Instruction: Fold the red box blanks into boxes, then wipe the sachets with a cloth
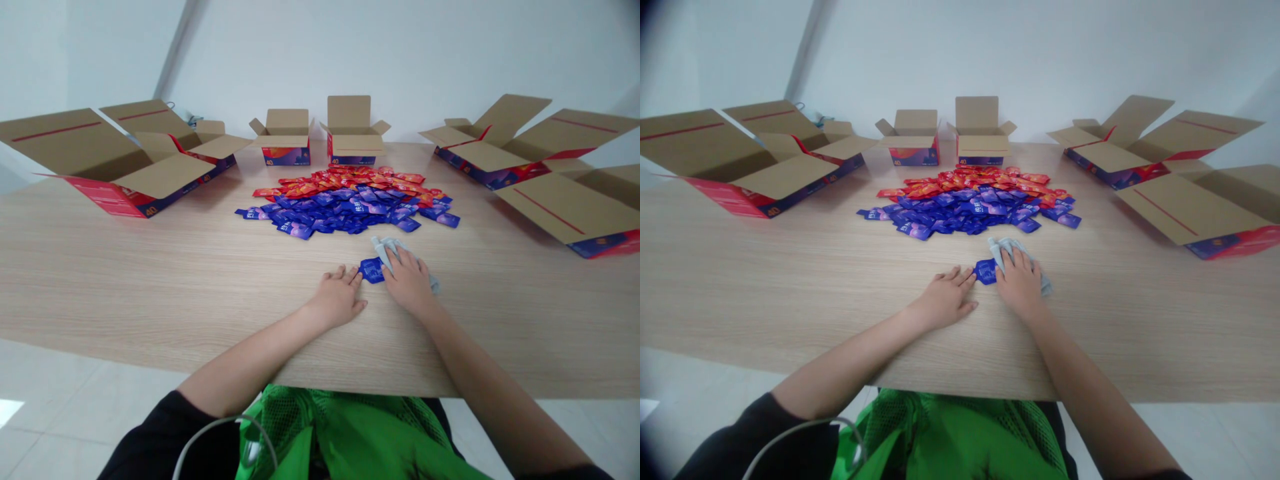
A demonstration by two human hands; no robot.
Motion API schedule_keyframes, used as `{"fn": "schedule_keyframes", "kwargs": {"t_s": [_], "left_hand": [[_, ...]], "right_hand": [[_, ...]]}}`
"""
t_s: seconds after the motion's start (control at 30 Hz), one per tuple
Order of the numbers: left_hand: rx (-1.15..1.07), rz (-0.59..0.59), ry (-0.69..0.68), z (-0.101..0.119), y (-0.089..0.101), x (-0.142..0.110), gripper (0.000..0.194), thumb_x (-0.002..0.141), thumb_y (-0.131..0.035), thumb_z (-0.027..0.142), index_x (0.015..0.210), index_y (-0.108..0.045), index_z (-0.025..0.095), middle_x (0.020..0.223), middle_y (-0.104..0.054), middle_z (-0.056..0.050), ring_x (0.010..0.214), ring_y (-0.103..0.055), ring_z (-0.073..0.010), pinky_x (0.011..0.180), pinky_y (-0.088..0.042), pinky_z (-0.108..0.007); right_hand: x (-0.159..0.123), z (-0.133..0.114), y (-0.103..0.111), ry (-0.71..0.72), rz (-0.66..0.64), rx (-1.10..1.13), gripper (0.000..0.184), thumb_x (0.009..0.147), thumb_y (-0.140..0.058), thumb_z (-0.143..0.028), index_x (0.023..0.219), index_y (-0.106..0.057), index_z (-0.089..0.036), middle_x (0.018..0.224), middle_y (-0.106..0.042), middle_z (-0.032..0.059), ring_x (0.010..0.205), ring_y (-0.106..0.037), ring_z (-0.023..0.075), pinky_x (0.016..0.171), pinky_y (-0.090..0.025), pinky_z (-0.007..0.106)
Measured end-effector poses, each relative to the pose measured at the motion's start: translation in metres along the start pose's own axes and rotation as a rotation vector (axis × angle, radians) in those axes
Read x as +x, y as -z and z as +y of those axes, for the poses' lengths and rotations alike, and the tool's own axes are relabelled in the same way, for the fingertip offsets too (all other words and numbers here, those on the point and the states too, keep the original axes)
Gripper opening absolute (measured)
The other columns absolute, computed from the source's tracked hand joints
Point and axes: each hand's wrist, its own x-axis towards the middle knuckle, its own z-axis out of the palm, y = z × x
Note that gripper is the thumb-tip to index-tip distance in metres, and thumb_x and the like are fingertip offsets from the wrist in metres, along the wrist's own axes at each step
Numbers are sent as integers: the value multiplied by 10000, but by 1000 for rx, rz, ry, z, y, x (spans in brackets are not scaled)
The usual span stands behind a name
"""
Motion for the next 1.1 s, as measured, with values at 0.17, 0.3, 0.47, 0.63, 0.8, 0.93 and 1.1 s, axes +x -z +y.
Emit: {"fn": "schedule_keyframes", "kwargs": {"t_s": [0.17, 0.3, 0.47, 0.63, 0.8, 0.93, 1.1], "left_hand": [[2, 8, -1, 0, -1, -1, 650, 948, -430, 466, 1509, -332, 154, 1600, -259, -102, 1442, -274, -359, 1089, -338, -524], [12, 11, 2, 2, 1, -1, 648, 954, -415, 465, 1505, -338, 131, 1597, -265, -112, 1440, -274, -367, 1085, -343, -539], [26, 2, -1, 3, 5, -1, 638, 952, -425, 467, 1482, -379, 114, 1586, -288, -134, 1436, -285, -366, 1083, -355, -522], [23, 1, -3, 2, 4, -1, 651, 954, -417, 469, 1495, -355, 113, 1591, -279, -126, 1434, -287, -368, 1079, -358, -530], [9, 10, -1, 1, 1, -1, 631, 958, -406, 467, 1506, -343, 161, 1601, -260, -98, 1441, -275, -363, 1079, -353, -535], [6, 9, 1, 1, 1, -1, 636, 955, -414, 458, 1506, -340, 149, 1600, -259, -101, 1440, -279, -360, 1084, -347, -530], [5, 10, 2, 2, 1, -1, 640, 956, -412, 460, 1502, -344, 135, 1600, -259, -103, 1440, -280, -360, 1091, -344, -526]], "right_hand": [[-1, -8, 3, 30, 5, -12, 526, 989, -284, -375, 1452, -436, -177, 1514, -409, 150, 1354, -367, 304, 1083, -263, 546], [-3, -18, 6, 175, 3, 15, 503, 987, -307, -348, 1447, -450, -203, 1511, -423, 121, 1362, -363, 272, 1115, -215, 509], [-8, -27, 7, 323, -16, 76, 491, 987, -319, -341, 1436, -470, -212, 1521, -415, 110, 1379, -348, 262, 1132, -176, 491], [-8, -24, 7, 282, 0, 83, 484, 984, -332, -349, 1431, -471, -229, 1513, -431, 89, 1367, -370, 238, 1137, -189, 471], [-1, -9, 3, 98, 21, 27, 501, 987, -307, -373, 1436, -458, -210, 1484, -462, 112, 1337, -402, 262, 1104, -248, 495], [1, -1, 1, 5, 22, 5, 512, 989, -286, -388, 1432, -457, -196, 1498, -438, 123, 1342, -392, 274, 1075, -288, 497], [-3, -10, 3, 1, 56, -30, 505, 985, -308, -356, 1429, -464, -175, 1498, -419, 167, 1339, -384, 305, 1058, -287, 517]]}}
